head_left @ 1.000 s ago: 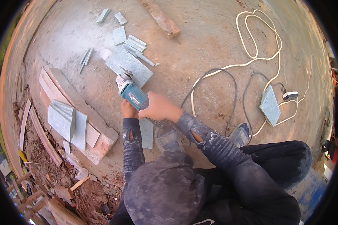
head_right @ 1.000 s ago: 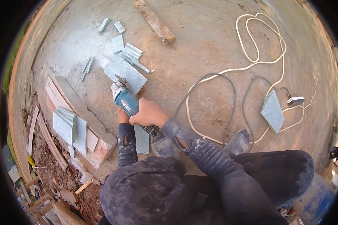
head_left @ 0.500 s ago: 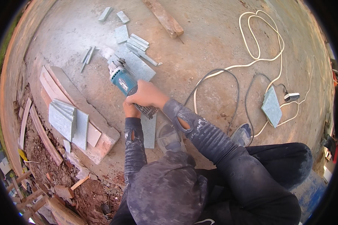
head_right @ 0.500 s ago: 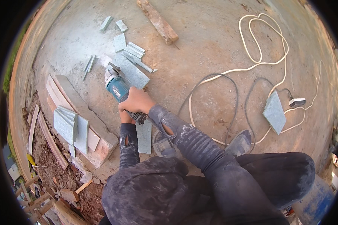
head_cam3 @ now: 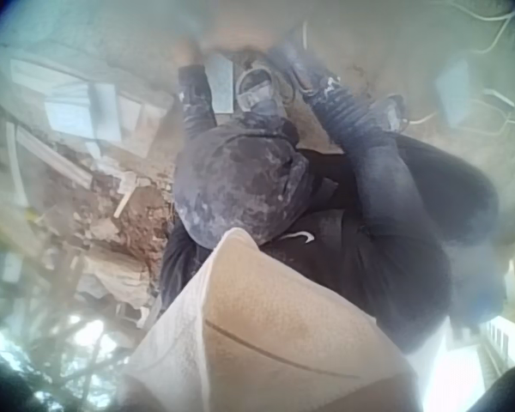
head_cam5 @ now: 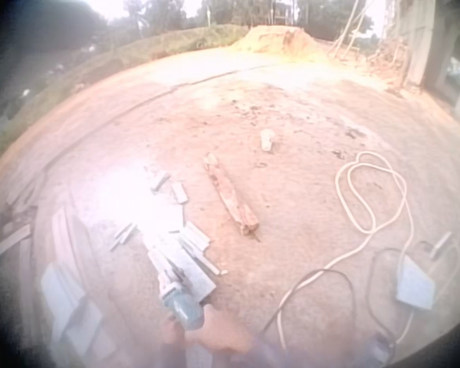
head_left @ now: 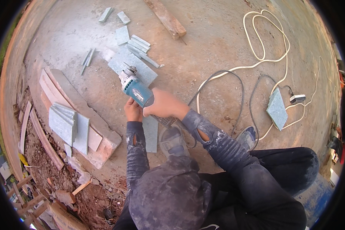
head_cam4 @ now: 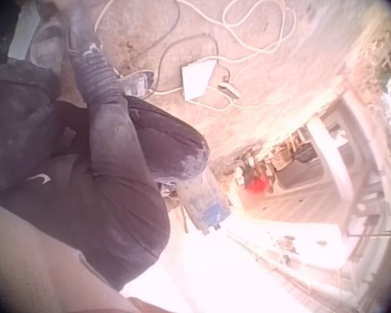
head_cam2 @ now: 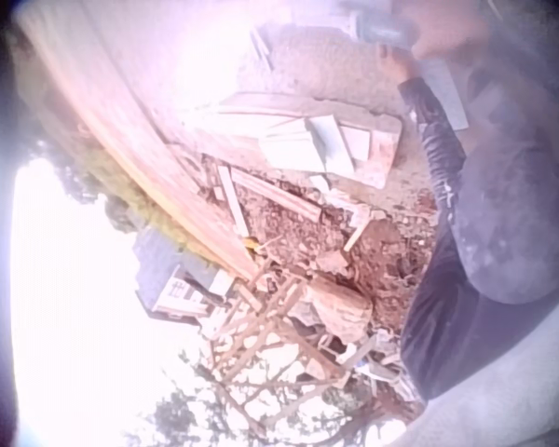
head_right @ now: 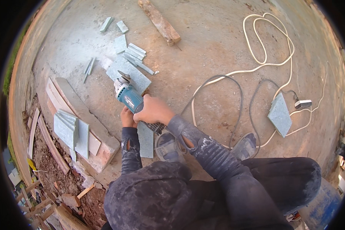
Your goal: The person cuts several stone tiles using a power angle grinder, holding the tool in one hand while steadying the tiles with the other.
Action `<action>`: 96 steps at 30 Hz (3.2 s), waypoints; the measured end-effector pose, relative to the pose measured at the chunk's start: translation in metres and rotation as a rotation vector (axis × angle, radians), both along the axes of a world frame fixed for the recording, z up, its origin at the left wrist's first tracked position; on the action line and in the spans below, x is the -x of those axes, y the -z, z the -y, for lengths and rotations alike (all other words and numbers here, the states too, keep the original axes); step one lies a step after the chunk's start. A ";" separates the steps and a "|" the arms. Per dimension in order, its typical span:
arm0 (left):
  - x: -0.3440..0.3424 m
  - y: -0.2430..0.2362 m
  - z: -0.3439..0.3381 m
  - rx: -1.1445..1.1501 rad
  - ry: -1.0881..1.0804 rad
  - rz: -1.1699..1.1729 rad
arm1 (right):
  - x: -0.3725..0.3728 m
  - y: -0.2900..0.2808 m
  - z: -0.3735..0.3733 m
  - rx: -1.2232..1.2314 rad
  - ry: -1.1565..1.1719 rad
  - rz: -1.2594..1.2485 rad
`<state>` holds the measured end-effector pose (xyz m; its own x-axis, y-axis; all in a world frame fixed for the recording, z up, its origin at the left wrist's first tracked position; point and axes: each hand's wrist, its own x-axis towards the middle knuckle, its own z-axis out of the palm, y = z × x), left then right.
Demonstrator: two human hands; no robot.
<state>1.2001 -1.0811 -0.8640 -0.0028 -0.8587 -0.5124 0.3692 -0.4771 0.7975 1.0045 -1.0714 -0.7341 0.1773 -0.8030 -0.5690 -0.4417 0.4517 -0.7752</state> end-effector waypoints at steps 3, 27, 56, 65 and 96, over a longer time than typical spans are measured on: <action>0.002 -0.002 -0.001 -0.017 0.010 0.019 | -0.002 -0.005 -0.012 -0.056 0.043 0.016; 0.006 -0.002 -0.002 -0.004 -0.021 -0.021 | 0.033 0.001 0.026 -0.031 -0.088 0.083; 0.022 -0.014 0.010 -0.023 -0.072 0.004 | 0.042 -0.006 0.068 0.127 -0.450 -0.014; 0.012 -0.042 0.025 0.012 0.016 0.296 | 0.087 -0.072 0.024 0.000 0.005 0.314; -0.316 -0.183 -0.010 -0.126 -0.181 1.107 | 0.125 -0.105 -0.001 0.073 0.211 0.393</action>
<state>1.5165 -1.0715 -0.6807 0.6262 -0.7425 -0.2380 -0.4396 -0.5883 0.6787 0.8796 -1.0708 -0.6292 0.1963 -0.8803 -0.4319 -0.0116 0.4383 -0.8987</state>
